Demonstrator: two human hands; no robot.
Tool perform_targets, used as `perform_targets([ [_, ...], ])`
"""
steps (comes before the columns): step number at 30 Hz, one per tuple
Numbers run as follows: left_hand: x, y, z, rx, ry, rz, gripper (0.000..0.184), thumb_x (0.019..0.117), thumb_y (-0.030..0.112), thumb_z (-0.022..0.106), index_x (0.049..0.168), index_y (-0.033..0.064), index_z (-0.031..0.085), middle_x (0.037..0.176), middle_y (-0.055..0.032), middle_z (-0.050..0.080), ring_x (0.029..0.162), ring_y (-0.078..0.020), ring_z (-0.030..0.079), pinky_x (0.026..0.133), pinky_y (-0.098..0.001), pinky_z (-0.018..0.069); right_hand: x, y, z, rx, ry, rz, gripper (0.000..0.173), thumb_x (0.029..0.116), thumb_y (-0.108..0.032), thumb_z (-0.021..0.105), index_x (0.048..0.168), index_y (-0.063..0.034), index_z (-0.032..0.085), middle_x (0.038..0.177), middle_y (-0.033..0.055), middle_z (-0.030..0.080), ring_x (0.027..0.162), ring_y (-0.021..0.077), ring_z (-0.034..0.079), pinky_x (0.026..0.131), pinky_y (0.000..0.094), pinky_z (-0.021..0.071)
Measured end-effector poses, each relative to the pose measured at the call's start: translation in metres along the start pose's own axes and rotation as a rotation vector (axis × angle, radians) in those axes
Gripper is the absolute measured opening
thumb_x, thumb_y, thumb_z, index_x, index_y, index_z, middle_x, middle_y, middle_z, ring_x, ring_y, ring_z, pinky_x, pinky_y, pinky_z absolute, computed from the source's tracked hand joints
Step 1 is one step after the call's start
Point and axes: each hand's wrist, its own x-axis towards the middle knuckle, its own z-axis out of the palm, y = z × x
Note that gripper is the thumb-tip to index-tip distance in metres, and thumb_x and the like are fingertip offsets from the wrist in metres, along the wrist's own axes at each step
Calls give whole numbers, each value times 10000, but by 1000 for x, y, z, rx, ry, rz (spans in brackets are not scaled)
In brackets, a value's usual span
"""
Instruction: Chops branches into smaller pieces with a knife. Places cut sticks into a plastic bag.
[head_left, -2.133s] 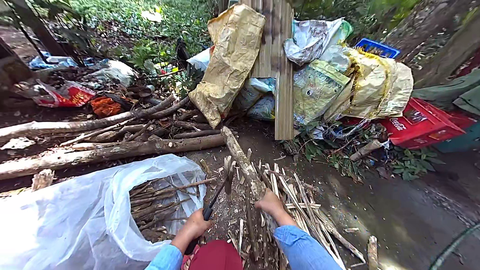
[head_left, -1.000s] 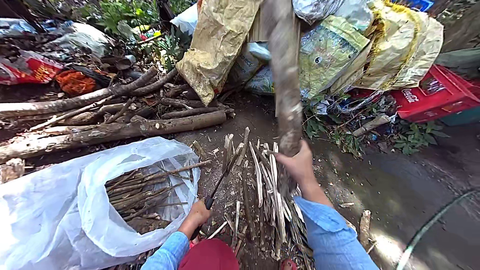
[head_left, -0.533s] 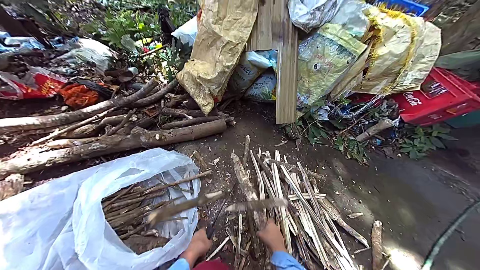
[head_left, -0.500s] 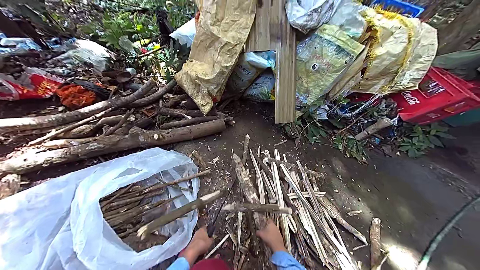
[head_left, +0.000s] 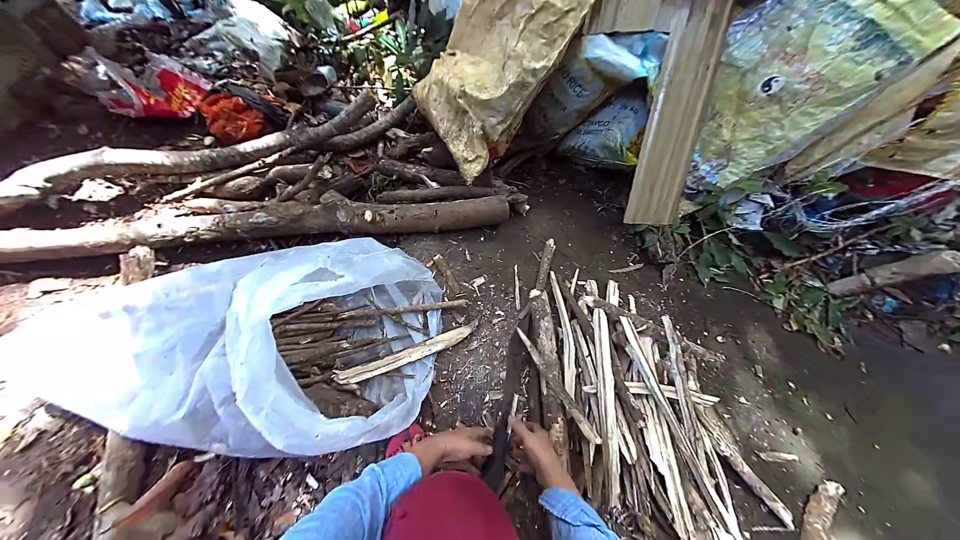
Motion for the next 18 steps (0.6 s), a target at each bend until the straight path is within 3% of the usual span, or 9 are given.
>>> perform_targets([
  [2,0,4,-3,-168,0,49,531,1104,166,390,1606,62,251,1498,-240,488,1289,-334,569,1054,-508,471,2,18,23,51,-56,-2,643,988,-364,705,1430,47,485,1274,289,623,1129,377,639,973,549,519],
  [4,-4,8,-14,-346,215,92,487,1101,135,399,1565,15,313,1420,-251,551,1193,-326,625,999,-489,509,8,40,31,96,29,-12,616,935,-188,777,1417,66,489,1230,290,631,1081,353,641,959,520,514],
  [6,-9,10,-36,-634,616,133,388,1100,103,412,1452,-61,427,1261,-246,620,1035,-286,659,924,-426,539,9,51,31,225,102,6,390,932,-54,739,1265,53,566,916,170,657,738,215,647,686,384,566],
  [8,-14,5,-69,-961,953,153,377,1113,140,417,1400,-105,446,1178,-235,604,947,-242,629,867,-365,535,6,55,22,427,25,4,150,980,11,626,1113,42,564,709,95,633,558,151,617,541,310,560],
  [9,-18,1,-85,-1100,1053,160,401,1119,164,420,1416,-106,422,1218,-245,584,977,-242,623,877,-354,531,5,56,14,507,-58,-9,108,998,36,560,1105,37,547,707,95,651,566,157,640,545,312,577],
  [11,-25,-7,-111,-1298,1148,182,474,1124,210,426,1493,-79,349,1401,-278,500,1142,-295,594,971,-380,504,-2,54,-5,593,-219,-59,232,967,78,460,1191,29,496,827,135,697,672,218,698,622,366,615],
  [13,-28,-10,-127,-1430,1192,224,543,1123,254,443,1546,-50,290,1542,-288,395,1312,-350,533,1057,-420,478,-13,41,-20,626,-266,-97,308,933,76,424,1232,8,442,884,157,710,674,248,718,603,390,626],
  [15,-26,-10,-139,-1532,1211,251,579,1116,280,467,1566,-23,266,1603,-267,329,1408,-363,461,1103,-445,454,-24,24,-29,650,-177,-124,272,871,88,430,1120,-16,464,736,85,642,521,162,623,474,312,561],
  [18,-17,-11,-150,-1534,1273,213,623,1100,307,509,1563,-37,273,1608,-270,314,1428,-375,409,1118,-493,413,-41,5,-51,639,-117,-175,264,841,97,444,1078,-17,468,692,58,608,473,124,581,433,278,532],
])
